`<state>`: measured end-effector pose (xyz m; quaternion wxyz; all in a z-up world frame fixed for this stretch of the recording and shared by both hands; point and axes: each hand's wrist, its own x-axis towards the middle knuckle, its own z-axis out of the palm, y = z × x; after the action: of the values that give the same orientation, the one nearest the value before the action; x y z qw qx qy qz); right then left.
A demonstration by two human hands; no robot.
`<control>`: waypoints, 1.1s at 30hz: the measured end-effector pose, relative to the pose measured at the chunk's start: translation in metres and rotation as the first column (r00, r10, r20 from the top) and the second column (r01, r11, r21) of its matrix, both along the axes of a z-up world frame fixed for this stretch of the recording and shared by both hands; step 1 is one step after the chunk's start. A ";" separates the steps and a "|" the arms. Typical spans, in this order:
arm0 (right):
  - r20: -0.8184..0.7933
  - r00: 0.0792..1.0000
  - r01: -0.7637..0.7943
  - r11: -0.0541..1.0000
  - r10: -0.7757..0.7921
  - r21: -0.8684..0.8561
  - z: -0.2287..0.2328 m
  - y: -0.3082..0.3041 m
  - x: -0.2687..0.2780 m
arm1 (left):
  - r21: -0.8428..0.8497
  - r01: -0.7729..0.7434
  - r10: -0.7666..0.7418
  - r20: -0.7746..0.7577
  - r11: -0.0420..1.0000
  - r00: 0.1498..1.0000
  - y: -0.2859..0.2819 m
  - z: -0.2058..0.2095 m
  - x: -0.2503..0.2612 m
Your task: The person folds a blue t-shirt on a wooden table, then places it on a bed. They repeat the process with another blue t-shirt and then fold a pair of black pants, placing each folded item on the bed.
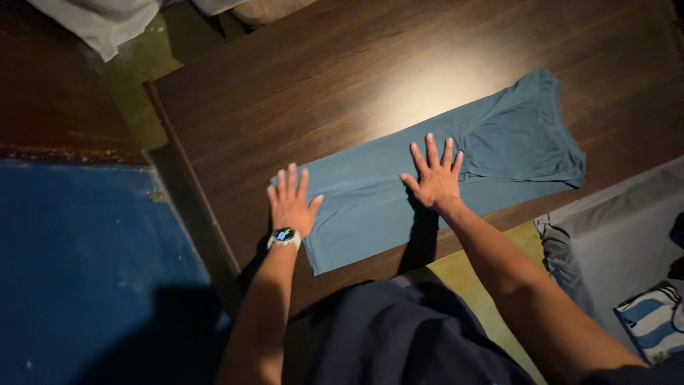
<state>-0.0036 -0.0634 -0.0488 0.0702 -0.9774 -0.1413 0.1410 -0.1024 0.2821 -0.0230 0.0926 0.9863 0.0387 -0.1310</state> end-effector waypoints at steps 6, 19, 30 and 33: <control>-0.052 0.999 -0.023 0.990 0.016 -0.137 0.020 0.006 0.000 | 0.110 -0.061 0.069 -0.068 0.992 0.995 0.026 -0.004 -0.024; -0.339 0.601 0.796 0.504 -0.724 0.334 0.025 0.133 -0.198 | -0.147 -0.224 0.222 -0.030 0.964 0.975 0.065 -0.020 -0.016; -0.374 0.054 0.959 -0.056 -0.926 0.279 -0.031 0.253 -0.279 | -0.766 -0.137 0.090 -0.103 0.628 0.991 0.131 -0.099 -0.015; -0.402 -0.107 0.922 -0.242 -0.909 0.301 -0.040 0.272 -0.287 | -0.780 -0.286 0.057 -0.307 0.557 0.950 0.131 -0.104 -0.033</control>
<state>-0.2911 0.2091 -0.0889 0.4039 -0.6867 0.6043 0.0101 -0.1354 0.4129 -0.1275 0.5431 0.7987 0.0818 -0.2457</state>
